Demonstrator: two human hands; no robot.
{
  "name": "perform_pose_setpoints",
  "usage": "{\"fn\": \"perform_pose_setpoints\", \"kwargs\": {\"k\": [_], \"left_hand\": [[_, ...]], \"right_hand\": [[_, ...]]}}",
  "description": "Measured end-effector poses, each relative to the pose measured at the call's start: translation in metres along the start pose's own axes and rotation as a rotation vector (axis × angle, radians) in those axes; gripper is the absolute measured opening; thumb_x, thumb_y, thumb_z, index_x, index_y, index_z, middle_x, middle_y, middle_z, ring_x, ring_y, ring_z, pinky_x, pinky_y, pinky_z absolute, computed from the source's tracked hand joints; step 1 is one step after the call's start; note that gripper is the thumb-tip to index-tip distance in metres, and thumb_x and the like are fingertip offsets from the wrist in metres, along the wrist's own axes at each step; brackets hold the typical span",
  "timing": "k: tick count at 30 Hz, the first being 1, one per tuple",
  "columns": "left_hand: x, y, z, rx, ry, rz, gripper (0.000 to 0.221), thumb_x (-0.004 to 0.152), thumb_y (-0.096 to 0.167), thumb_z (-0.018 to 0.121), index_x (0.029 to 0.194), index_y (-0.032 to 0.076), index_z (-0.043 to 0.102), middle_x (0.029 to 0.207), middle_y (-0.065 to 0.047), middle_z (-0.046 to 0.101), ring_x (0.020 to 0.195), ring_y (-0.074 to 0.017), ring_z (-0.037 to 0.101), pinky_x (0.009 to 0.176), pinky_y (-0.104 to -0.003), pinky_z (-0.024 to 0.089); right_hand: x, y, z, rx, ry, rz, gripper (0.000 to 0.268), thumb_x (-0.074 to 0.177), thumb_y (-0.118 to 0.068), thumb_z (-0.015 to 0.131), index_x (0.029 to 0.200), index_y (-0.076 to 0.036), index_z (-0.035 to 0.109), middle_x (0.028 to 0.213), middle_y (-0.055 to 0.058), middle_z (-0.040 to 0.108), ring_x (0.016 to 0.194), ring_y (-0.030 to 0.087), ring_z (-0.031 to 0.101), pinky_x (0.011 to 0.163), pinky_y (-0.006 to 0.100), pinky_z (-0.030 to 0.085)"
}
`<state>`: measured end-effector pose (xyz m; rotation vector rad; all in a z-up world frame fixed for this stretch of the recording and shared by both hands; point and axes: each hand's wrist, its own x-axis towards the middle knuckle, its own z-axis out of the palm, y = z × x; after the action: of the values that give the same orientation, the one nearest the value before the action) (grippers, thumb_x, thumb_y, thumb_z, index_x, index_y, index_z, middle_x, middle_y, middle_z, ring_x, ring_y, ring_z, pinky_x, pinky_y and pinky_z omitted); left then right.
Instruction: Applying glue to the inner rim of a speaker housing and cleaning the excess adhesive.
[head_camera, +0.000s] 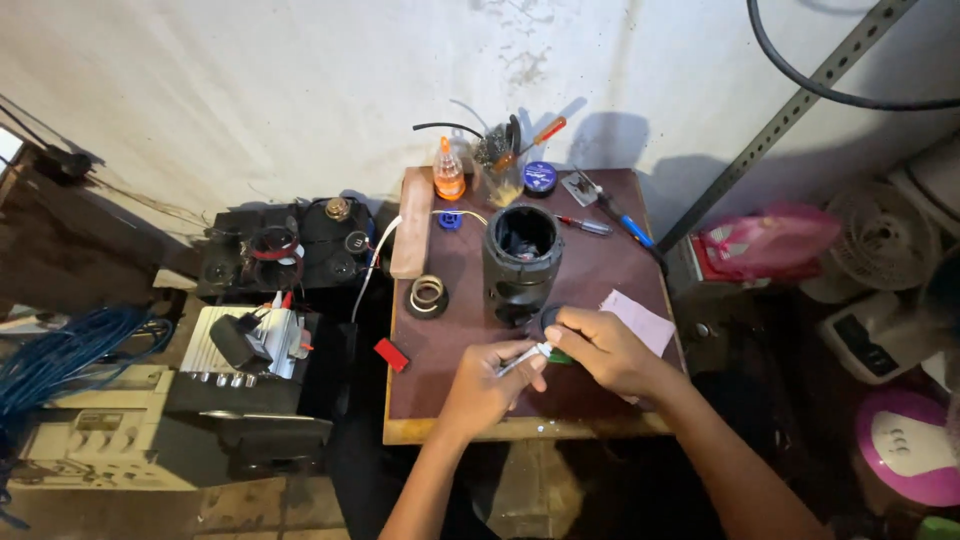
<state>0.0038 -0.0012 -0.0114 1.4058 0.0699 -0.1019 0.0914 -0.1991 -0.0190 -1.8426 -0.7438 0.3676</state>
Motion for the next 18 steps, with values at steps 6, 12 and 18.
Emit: {"fn": "perform_pose_setpoints", "kwargs": {"k": [6, 12, 18], "left_hand": [[-0.006, 0.000, -0.004, -0.007, -0.058, -0.030, 0.029, 0.091, 0.007, 0.070, 0.116, -0.006, 0.074, 0.056, -0.012, 0.065, 0.038, -0.0088, 0.049, 0.041, -0.018, 0.037], [-0.006, 0.014, -0.002, 0.263, -0.102, 0.117, 0.017, 0.094, 0.015, 0.070, 0.081, 0.011, 0.078, 0.063, -0.007, 0.072, 0.056, -0.0108, 0.051, 0.060, -0.025, 0.044], [-0.018, 0.019, 0.001, 0.382, 0.025, 0.290, 0.022, 0.091, 0.017, 0.074, 0.110, 0.006, 0.078, 0.082, -0.020, 0.076, 0.076, -0.0329, 0.072, 0.074, -0.043, 0.056]], "right_hand": [[-0.002, -0.027, -0.001, -0.085, -0.061, -0.029, 0.032, 0.105, -0.021, 0.058, 0.075, -0.008, 0.059, 0.054, 0.004, 0.049, 0.052, 0.014, 0.046, 0.054, 0.031, 0.044], [-0.012, -0.011, 0.003, 0.061, 0.007, 0.062, 0.038, 0.107, -0.018, 0.055, 0.070, -0.009, 0.057, 0.055, -0.006, 0.047, 0.060, 0.006, 0.044, 0.054, 0.024, 0.041], [-0.010, 0.054, -0.018, 0.185, -0.081, 0.192, 0.033, 0.096, -0.012, 0.056, 0.064, -0.007, 0.057, 0.030, 0.006, 0.050, 0.022, 0.013, 0.050, 0.024, 0.022, 0.032]]}}
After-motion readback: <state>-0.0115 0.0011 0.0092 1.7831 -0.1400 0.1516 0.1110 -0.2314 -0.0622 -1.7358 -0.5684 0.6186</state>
